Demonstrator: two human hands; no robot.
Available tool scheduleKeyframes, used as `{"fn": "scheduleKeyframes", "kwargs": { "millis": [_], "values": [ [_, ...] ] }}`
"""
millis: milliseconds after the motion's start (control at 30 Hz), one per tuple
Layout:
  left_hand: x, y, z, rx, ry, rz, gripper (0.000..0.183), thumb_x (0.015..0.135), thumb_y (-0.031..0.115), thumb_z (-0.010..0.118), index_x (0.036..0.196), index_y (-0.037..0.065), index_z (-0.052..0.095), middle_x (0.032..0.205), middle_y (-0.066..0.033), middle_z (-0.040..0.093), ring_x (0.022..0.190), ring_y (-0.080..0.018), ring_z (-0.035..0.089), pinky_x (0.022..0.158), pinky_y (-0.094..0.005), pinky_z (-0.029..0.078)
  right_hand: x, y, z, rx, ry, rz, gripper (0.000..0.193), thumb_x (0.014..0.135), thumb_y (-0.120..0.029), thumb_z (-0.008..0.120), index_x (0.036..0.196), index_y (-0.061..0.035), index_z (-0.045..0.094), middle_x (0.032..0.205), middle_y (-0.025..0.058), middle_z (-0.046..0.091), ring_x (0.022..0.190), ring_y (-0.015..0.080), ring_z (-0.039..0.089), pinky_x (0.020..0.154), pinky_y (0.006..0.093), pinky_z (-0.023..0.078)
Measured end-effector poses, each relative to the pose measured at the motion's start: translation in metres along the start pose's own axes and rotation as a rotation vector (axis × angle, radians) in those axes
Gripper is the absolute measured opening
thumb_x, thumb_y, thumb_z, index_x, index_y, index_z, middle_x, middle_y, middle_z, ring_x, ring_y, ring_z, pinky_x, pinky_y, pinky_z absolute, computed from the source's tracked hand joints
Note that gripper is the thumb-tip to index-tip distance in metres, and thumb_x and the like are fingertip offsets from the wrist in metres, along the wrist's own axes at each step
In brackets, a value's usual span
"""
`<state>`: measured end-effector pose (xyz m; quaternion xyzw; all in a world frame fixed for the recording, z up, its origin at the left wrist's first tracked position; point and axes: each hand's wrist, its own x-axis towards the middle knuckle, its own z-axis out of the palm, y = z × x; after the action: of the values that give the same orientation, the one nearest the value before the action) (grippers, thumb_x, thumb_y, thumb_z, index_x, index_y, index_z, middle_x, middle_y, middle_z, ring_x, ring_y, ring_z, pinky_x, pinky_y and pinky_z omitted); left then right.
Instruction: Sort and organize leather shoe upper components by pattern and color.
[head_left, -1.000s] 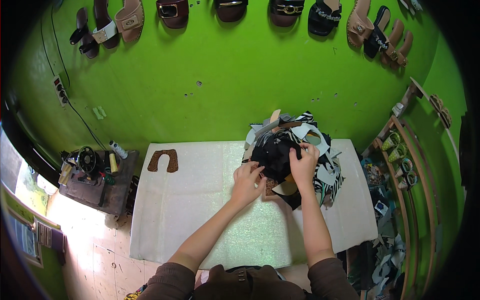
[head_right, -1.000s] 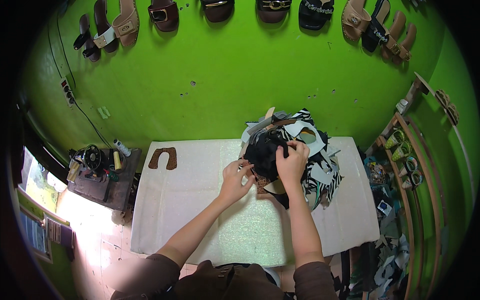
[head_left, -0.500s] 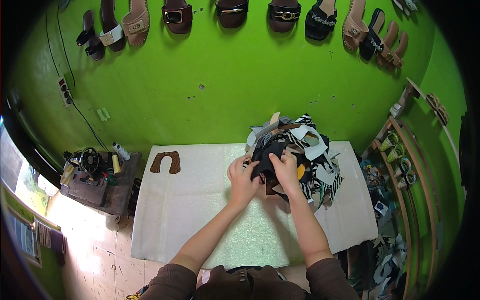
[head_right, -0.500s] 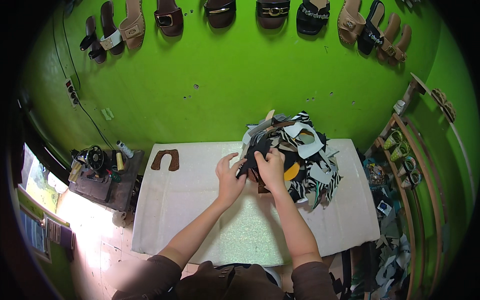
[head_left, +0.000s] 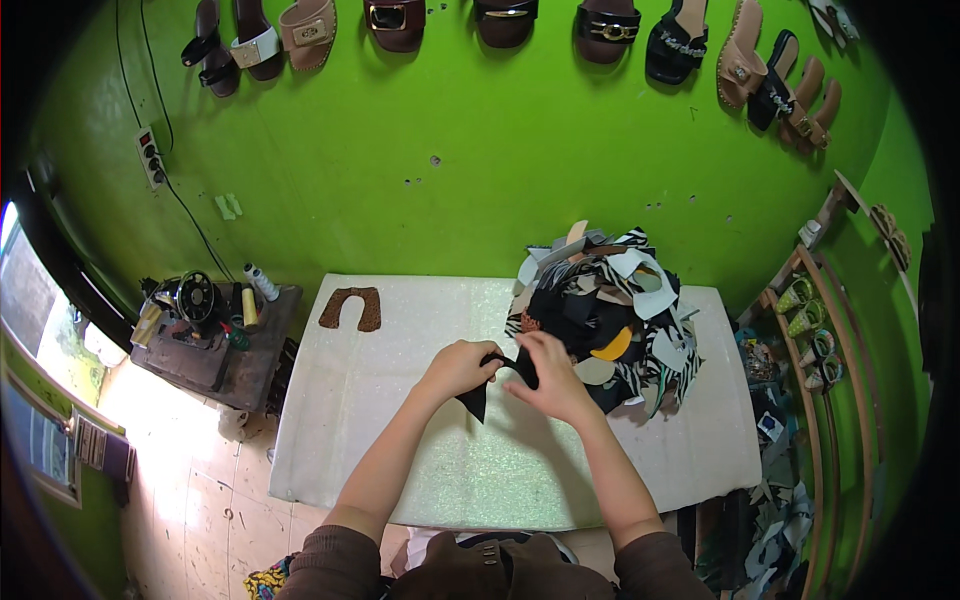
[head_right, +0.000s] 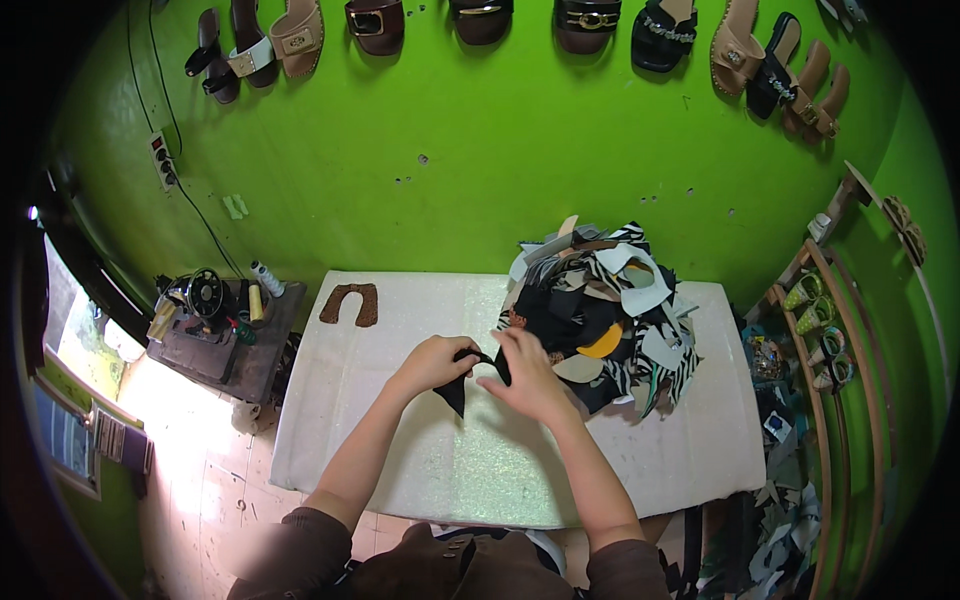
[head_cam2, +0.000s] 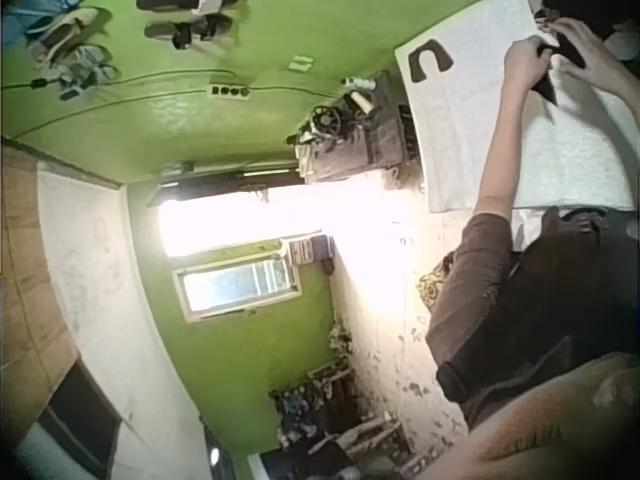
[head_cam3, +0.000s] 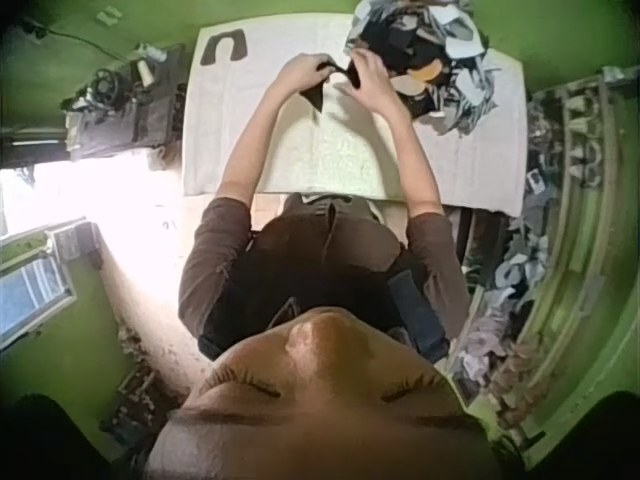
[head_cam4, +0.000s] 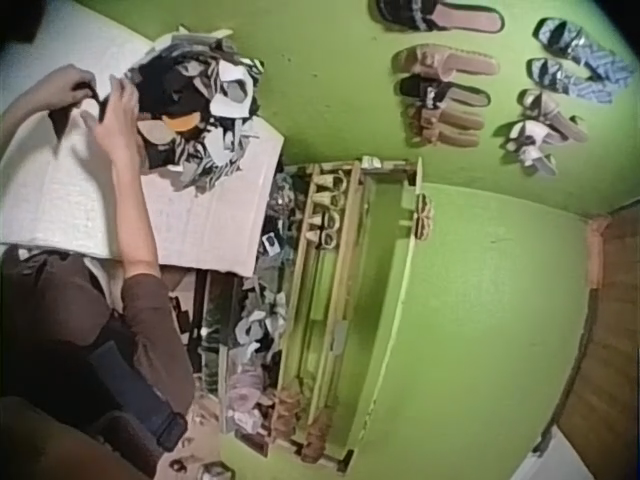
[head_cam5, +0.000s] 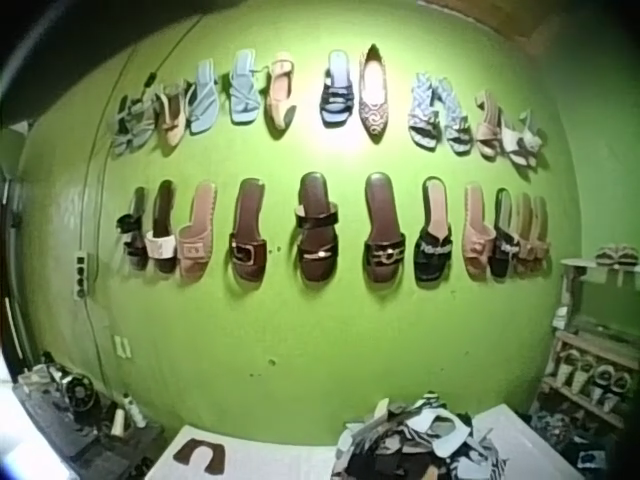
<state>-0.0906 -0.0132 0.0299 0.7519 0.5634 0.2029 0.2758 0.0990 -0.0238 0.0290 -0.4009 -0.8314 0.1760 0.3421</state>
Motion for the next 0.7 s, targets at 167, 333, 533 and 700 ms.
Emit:
{"fn": "scheduleKeyframes", "kwargs": {
  "millis": [167,333,533,700],
  "values": [
    [-0.013,-0.015,-0.006,0.003,-0.049,0.024,0.026,0.08,0.024,0.06,0.101,0.009,0.061,0.071,-0.0096,0.065,0.065,-0.0229,0.063,0.062,-0.0318,0.048,0.001,0.013,0.031,-0.311,-0.094,-0.087,0.03,0.076,-0.022,0.065,0.101,-0.0065,0.059,0.09,0.006,0.062,0.101,0.0253,0.054,0.092,0.0404,0.039],
    [-0.034,-0.055,-0.017,-0.156,-0.143,-0.037,0.045,0.075,0.017,0.067,0.116,0.011,0.052,0.084,-0.0109,0.063,0.076,-0.0213,0.062,0.069,-0.0311,0.048,0.017,0.013,0.053,0.22,-0.328,0.229,0.025,0.077,-0.017,0.065,0.1,-0.0084,0.06,0.076,0.0075,0.064,0.069,0.021,0.061,0.066,0.0302,0.047],
    [-0.054,-0.088,-0.025,-0.473,-0.015,-0.071,0.055,0.075,0.01,0.068,0.125,0.011,0.044,0.09,-0.0081,0.061,0.082,-0.0164,0.059,0.074,-0.0288,0.048,0.03,0.028,0.078,0.821,-0.316,0.459,0.021,0.081,-0.012,0.064,0.094,0.0019,0.057,0.083,0.0048,0.064,0.075,0.0093,0.058,0.064,0.0221,0.046],
    [-0.057,-0.122,-0.016,-0.818,0.177,-0.236,0.04,0.083,0.008,0.06,0.12,0.006,0.046,0.092,-0.0084,0.062,0.079,-0.012,0.059,0.071,-0.0244,0.048,0.034,0.023,0.105,0.858,-0.167,0.53,0.016,0.085,-0.013,0.059,0.091,0.0011,0.056,0.078,0.0045,0.063,0.068,0.009,0.057,0.061,0.0223,0.046]
  ]
}}
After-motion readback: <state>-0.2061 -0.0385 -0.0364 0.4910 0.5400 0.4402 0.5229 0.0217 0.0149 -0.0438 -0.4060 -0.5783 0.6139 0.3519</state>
